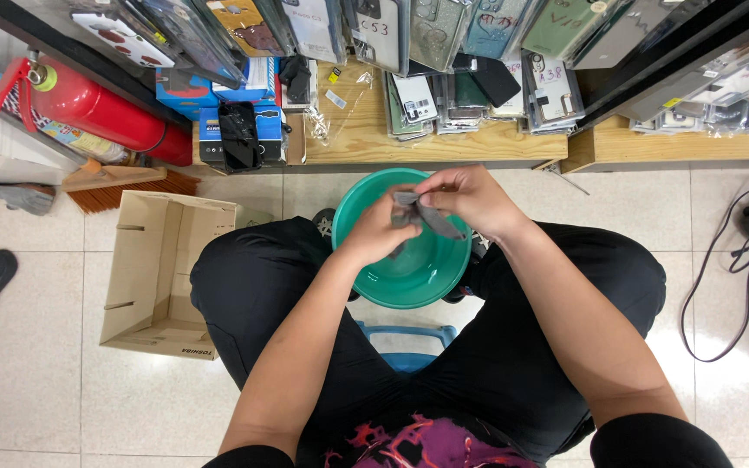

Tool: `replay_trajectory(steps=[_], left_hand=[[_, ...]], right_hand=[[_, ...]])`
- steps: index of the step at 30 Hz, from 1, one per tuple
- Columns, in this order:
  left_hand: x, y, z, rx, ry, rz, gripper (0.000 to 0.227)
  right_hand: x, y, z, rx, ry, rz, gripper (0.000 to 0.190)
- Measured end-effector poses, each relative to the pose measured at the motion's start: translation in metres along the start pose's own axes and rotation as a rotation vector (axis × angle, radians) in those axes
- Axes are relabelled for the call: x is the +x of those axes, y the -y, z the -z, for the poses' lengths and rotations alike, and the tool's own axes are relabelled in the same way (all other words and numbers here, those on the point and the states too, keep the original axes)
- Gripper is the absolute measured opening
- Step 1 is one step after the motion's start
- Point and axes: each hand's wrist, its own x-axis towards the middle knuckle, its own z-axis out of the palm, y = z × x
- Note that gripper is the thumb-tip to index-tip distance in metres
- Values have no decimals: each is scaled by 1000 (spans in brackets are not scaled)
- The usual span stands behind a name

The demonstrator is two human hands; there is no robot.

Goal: The person rinses a small grey cloth in a green bucket of water, wrings it out, and uses it to wipe down a packaged phone case retrieved from a display shelf.

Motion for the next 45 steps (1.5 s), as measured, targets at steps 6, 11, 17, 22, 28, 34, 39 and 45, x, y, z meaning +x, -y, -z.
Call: replay_trajectory(steps=[6,11,17,22,28,34,39,45], left_hand=[[7,16,-5,239,-206,-205,24],[17,44,-6,407,-325,-245,29],[17,44,-5,795,-612,-570,15],[16,39,-3,750,-686,-698,15],[15,33,-2,617,-685,-806,17],[17,32,5,289,-539,-681,29],[28,52,-3,-1015,-10,-137,18],[30,31,-25,-1091,23,-241,20]], right_hand=[[6,-7,11,-587,-130,216,10],[8,-13,23,-670,-178,436,14],[5,-3,27,-733,-129,542,11],[4,-2,26,-741,-112,543,6],[6,-14,26,-1015,-190,551,12],[6,-10,23,-843,-154,560,14],[6,-8,13,-488,-298,585,10],[26,-26,-8,-544,-356,800,6]])
